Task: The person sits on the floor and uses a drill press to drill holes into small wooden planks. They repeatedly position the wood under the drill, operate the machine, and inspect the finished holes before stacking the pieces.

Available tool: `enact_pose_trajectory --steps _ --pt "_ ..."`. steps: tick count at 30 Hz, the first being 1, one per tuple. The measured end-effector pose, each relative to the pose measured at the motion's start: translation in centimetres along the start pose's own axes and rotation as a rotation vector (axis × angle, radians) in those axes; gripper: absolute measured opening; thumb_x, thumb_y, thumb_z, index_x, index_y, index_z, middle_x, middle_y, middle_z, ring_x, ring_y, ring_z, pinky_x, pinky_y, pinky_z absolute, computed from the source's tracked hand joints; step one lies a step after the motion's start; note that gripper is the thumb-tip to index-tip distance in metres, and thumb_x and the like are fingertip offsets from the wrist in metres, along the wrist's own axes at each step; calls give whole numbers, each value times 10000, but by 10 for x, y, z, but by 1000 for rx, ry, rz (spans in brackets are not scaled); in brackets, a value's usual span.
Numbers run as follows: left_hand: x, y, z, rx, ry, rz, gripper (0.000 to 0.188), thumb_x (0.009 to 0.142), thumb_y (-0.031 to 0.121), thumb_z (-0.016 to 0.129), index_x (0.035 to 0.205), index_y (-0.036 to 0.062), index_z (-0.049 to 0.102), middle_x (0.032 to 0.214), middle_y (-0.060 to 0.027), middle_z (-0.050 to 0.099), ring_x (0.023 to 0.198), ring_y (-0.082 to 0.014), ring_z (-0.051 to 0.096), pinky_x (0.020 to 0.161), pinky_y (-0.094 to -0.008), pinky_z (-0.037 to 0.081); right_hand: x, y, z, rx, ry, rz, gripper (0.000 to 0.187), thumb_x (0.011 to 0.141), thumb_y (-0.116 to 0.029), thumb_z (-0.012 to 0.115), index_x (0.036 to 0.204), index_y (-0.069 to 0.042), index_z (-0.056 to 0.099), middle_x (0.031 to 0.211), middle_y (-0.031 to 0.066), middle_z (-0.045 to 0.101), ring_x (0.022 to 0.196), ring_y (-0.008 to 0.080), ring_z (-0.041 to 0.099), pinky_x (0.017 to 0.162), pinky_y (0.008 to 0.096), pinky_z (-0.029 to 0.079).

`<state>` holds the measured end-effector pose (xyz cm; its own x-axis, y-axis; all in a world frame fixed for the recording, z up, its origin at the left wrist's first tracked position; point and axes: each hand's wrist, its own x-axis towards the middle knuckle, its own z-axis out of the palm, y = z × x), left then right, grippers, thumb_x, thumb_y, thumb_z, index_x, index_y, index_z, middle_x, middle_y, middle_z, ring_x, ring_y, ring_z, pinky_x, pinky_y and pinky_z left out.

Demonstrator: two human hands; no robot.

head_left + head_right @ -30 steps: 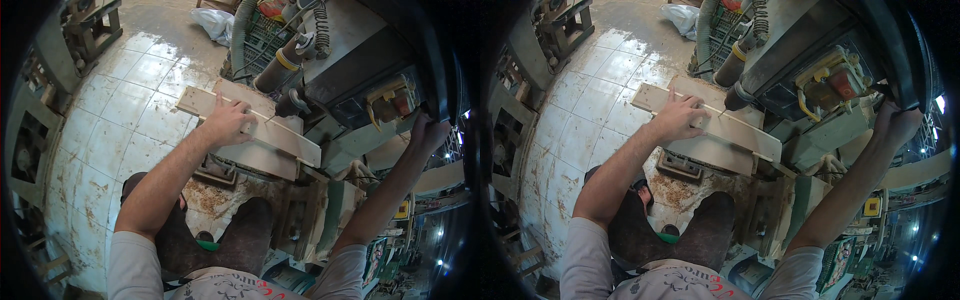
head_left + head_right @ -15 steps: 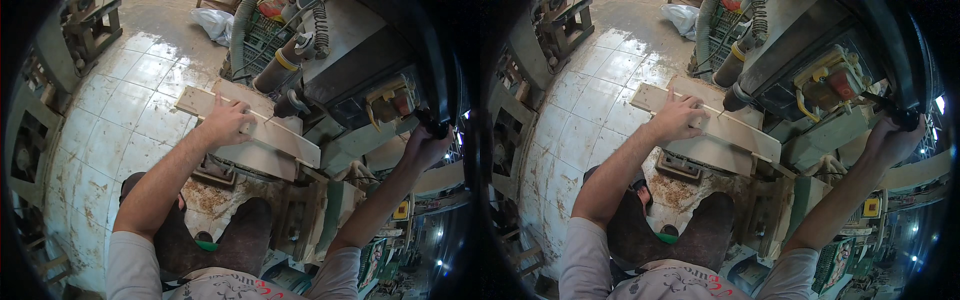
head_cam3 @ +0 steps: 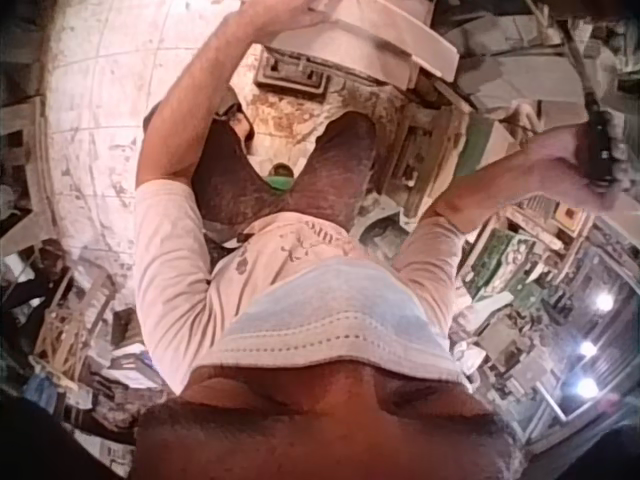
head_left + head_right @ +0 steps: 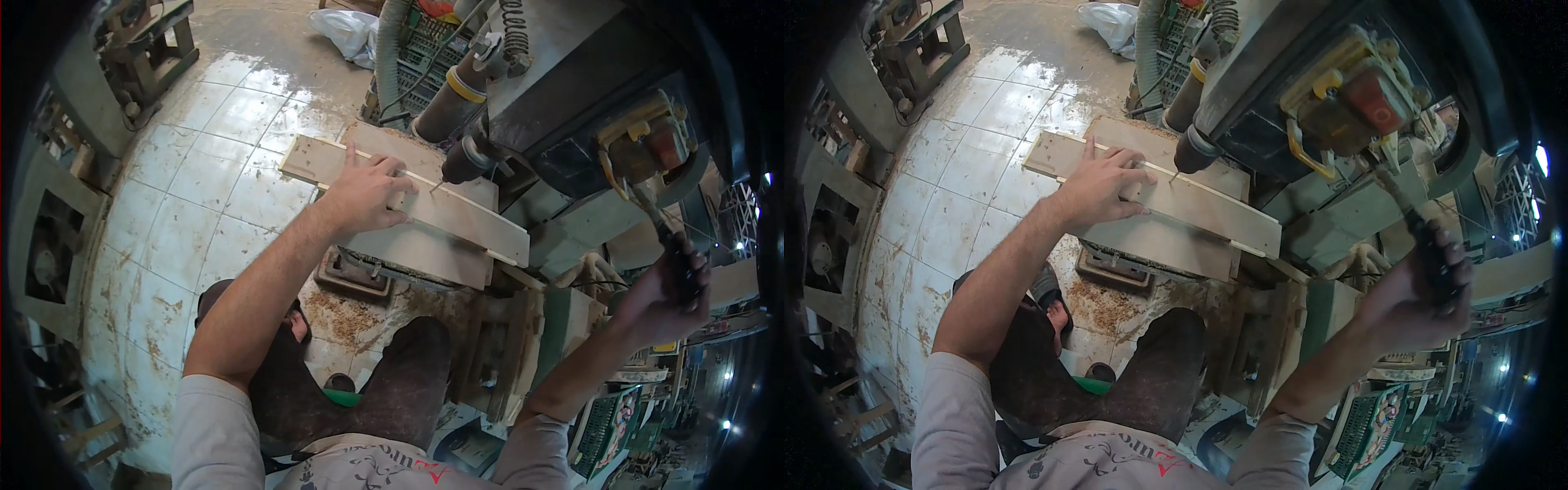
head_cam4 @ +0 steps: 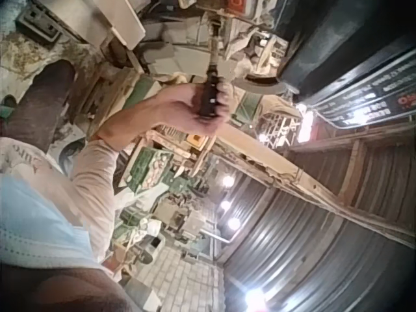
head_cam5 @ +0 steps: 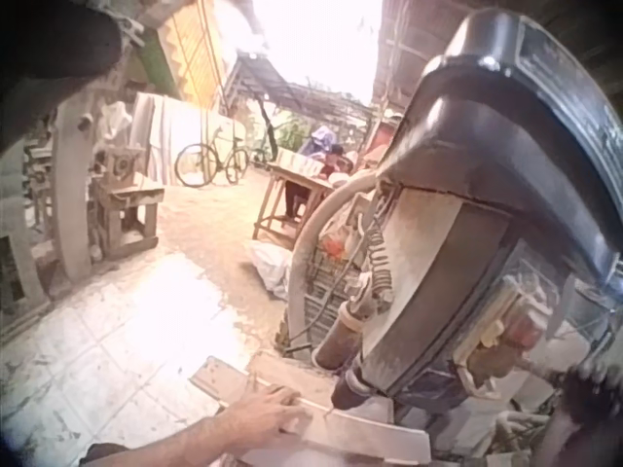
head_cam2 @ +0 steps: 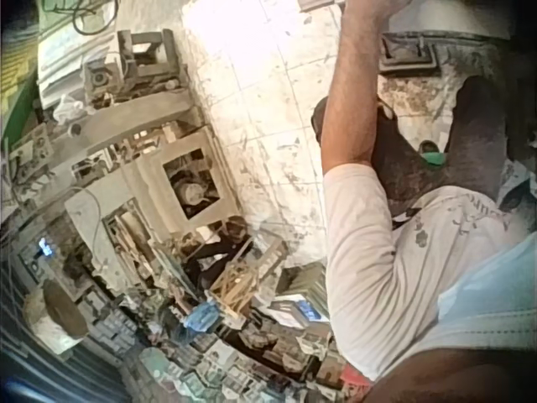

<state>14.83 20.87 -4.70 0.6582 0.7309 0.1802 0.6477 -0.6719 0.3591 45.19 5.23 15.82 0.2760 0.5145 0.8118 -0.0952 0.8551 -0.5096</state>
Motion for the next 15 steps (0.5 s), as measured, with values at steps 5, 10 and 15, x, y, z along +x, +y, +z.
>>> enact_pose_trajectory --steps 5,10,15 --pt "-3 0 -1 26 17 1 477 776 452 695 1187 226 605 1284 -65 495 1291 -220 402 1089 -671 82 -52 14 -9 53 163 -38 249 906 -216 391 839 -29 542 1044 159 604 1154 390 490 1064 521 315" --pt "0 0 2 13 39 25 459 766 435 696 1162 217 614 1290 -74 491 1296 -235 399 1053 -732 109 -103 38 1 20 134 -71 258 915 -171 378 779 -13 530 1084 151 594 1197 355 510 1117 522 311" --pt "0 0 0 1 37 8 457 764 416 704 1155 201 607 1292 -75 491 1292 -246 410 1054 -734 108 -100 43 1 -96 102 -77 243 906 -155 370 724 -30 471 1038 147 584 1219 353 497 1105 507 331"
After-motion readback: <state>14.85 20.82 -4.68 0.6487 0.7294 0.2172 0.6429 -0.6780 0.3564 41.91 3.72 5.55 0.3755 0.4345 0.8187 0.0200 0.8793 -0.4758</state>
